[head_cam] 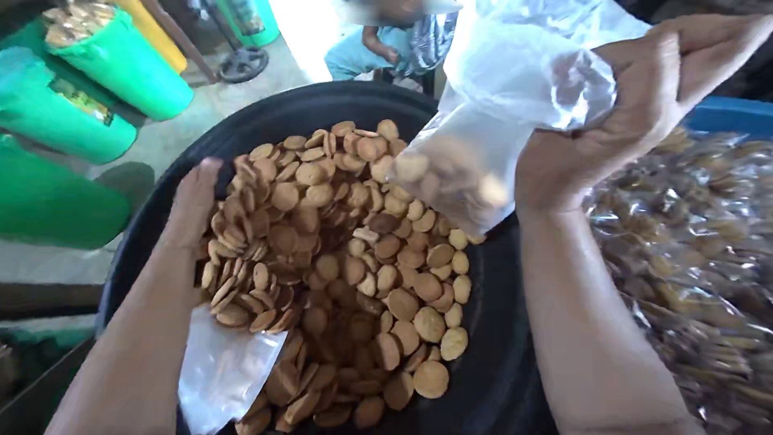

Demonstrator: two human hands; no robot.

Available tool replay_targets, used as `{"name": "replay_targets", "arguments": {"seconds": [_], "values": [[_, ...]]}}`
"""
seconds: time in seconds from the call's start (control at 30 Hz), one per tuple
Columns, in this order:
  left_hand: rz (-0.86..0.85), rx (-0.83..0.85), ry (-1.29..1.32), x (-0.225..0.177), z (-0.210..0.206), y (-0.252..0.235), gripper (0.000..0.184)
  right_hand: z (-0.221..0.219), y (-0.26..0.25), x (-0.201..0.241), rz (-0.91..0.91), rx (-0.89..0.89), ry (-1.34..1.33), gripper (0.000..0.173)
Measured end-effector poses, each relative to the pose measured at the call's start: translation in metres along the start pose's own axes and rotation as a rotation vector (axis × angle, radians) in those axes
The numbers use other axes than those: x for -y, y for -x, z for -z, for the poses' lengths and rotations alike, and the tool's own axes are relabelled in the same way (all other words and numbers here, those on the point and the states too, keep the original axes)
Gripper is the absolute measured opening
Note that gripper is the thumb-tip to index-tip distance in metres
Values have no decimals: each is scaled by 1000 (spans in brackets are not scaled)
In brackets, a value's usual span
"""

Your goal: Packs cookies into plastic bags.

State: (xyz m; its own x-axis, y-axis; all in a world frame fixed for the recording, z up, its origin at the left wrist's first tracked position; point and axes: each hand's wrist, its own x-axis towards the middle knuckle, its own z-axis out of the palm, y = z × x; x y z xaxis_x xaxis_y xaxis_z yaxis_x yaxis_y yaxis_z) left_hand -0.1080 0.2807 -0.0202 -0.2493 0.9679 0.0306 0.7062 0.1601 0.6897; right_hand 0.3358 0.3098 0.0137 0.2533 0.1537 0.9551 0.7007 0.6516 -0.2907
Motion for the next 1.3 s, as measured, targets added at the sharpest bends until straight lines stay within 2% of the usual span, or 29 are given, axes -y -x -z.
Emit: {"name": "replay_targets", "arguments": {"seconds": [0.07, 0.2, 0.33, 0.43, 0.53, 0.63, 0.7, 0.73, 0.77, 0.83, 0.93, 1.03, 1.2, 1.3], "values": [[180, -19, 122, 48, -7, -6, 79, 4, -4, -2, -9, -95, 16, 12], [163, 64, 192, 62, -17, -34, 74, 7, -4, -9, -28, -110, 77, 12], [166, 181, 203, 40, -29, -36, 69, 5, 0, -3, -70, -38, 27, 12], [190, 254, 217, 6, -31, -10, 61, -3, 6, -6, -40, 17, -16, 13], [223, 227, 142, 1, -40, 21, 62, -11, 9, -3, -20, 66, -45, 11], [281, 428, 60, -15, -56, 47, 64, -11, 10, -5, 0, 76, -34, 10], [131, 597, -5, -30, -64, 63, 57, -6, 9, -7, -12, 67, 5, 9], [59, 621, -7, -35, -62, 64, 55, -3, 9, -7, -25, 67, 34, 10], [6, 557, 23, -35, -58, 60, 51, 0, 8, -8, -36, 55, 50, 10], [-30, 315, 63, -20, -46, 35, 43, 6, 10, -10, -38, 29, 65, 11], [108, 83, 60, 22, -36, -14, 51, 6, 11, -6, -10, 12, 58, 12], [287, 53, 188, 54, -54, -53, 64, -1, 12, -4, -15, 15, 41, 7], [396, 176, 150, 57, -72, -68, 85, 5, 15, 7, -2, 122, 52, 12], [343, 234, 26, 42, -87, -55, 74, 4, 16, 12, 17, 145, -2, 14]]}}
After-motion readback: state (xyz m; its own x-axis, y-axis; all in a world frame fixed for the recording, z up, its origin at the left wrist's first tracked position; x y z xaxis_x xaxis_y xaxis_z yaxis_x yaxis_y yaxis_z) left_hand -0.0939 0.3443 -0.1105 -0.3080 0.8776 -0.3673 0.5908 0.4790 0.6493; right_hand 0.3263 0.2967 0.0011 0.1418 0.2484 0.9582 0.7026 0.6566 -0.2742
